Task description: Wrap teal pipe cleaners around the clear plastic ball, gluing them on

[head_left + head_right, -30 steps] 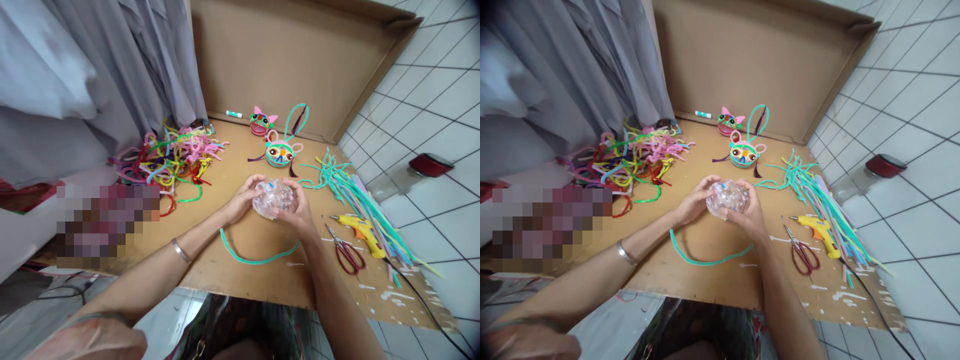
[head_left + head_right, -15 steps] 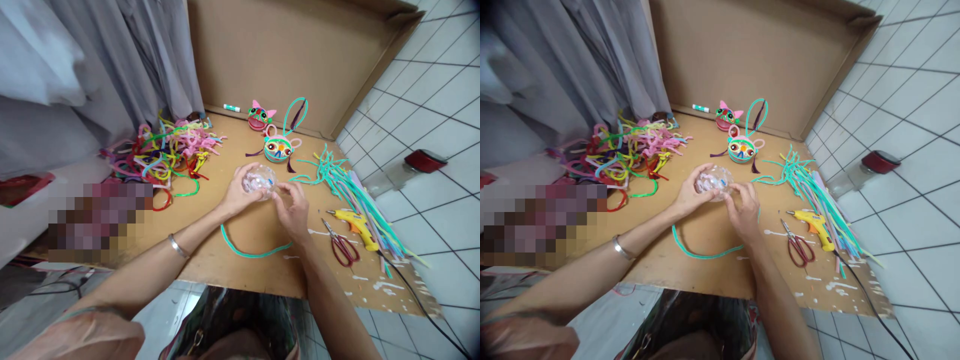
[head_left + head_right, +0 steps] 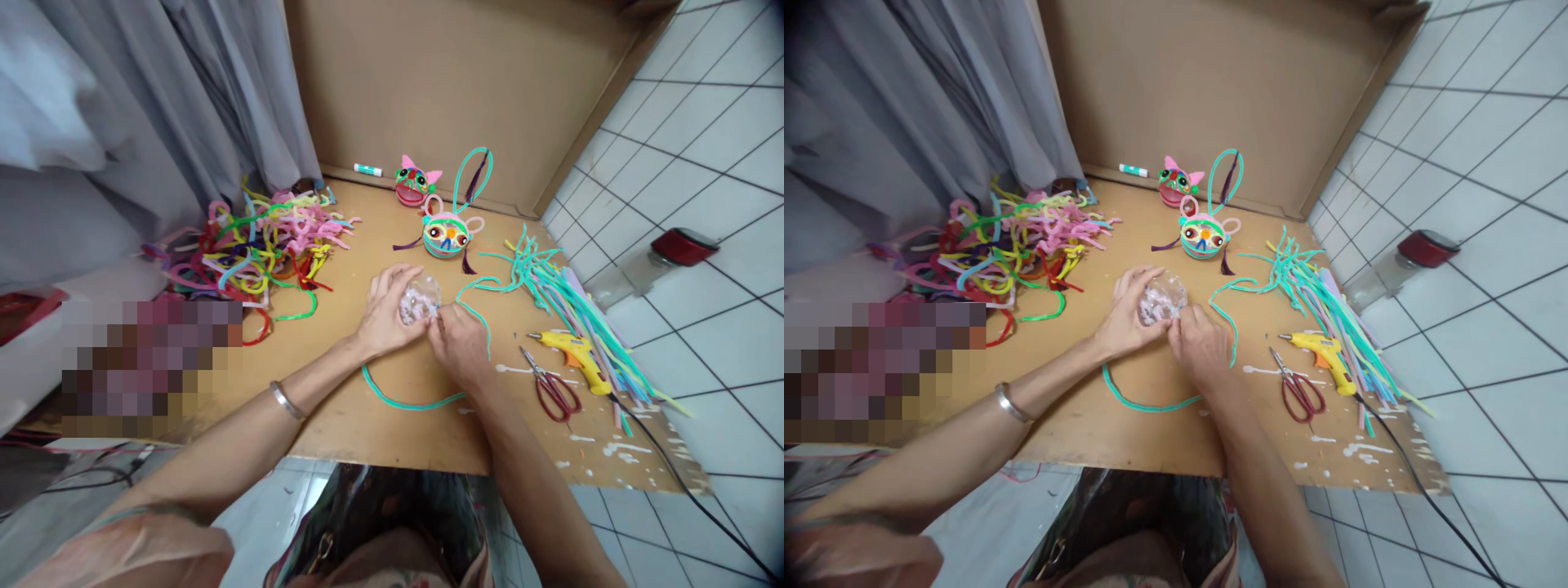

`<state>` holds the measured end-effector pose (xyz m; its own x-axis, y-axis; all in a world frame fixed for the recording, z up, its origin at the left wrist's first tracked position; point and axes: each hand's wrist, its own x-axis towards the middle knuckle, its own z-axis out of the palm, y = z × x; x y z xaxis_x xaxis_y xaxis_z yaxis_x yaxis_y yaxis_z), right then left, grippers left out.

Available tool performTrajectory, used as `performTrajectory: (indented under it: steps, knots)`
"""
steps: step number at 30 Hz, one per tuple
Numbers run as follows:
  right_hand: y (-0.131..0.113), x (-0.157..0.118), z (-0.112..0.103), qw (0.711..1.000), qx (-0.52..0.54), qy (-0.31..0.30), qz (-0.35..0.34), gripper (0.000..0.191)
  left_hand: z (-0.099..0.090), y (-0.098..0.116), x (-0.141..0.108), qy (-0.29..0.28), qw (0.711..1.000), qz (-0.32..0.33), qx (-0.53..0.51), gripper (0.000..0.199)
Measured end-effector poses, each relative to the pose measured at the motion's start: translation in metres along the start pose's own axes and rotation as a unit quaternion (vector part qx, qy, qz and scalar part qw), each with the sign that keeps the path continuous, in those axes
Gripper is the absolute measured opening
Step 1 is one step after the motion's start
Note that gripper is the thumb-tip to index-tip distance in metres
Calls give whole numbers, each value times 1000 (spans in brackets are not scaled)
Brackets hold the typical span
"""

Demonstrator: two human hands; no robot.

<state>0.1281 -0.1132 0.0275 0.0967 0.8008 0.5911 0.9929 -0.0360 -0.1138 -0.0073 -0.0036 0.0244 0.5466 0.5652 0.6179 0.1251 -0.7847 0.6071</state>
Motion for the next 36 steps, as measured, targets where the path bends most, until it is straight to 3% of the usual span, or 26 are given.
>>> performTrajectory:
  steps: [8,14,22,26,32,36]
  knots:
    - [8,1,2,997,75,14,19,20,2,-1,0,-26,999,-25,-26,69]
    - [3,1,1,996,62,55,10,22,6,-3,0,-29,994,-37,-101,68]
    - [-4,4,-13,995,96,8,-10,27,4,-3,2,-6,965,-135,-225,67]
    - [-4,4,-17,996,82,17,-30,25,5,-3,2,2,955,-171,-244,71]
    - [-2,3,-9,998,-28,49,-42,21,5,-2,0,5,978,-118,-173,64]
    - [0,2,-6,995,-35,62,-66,20,5,0,-1,7,991,-61,-119,58]
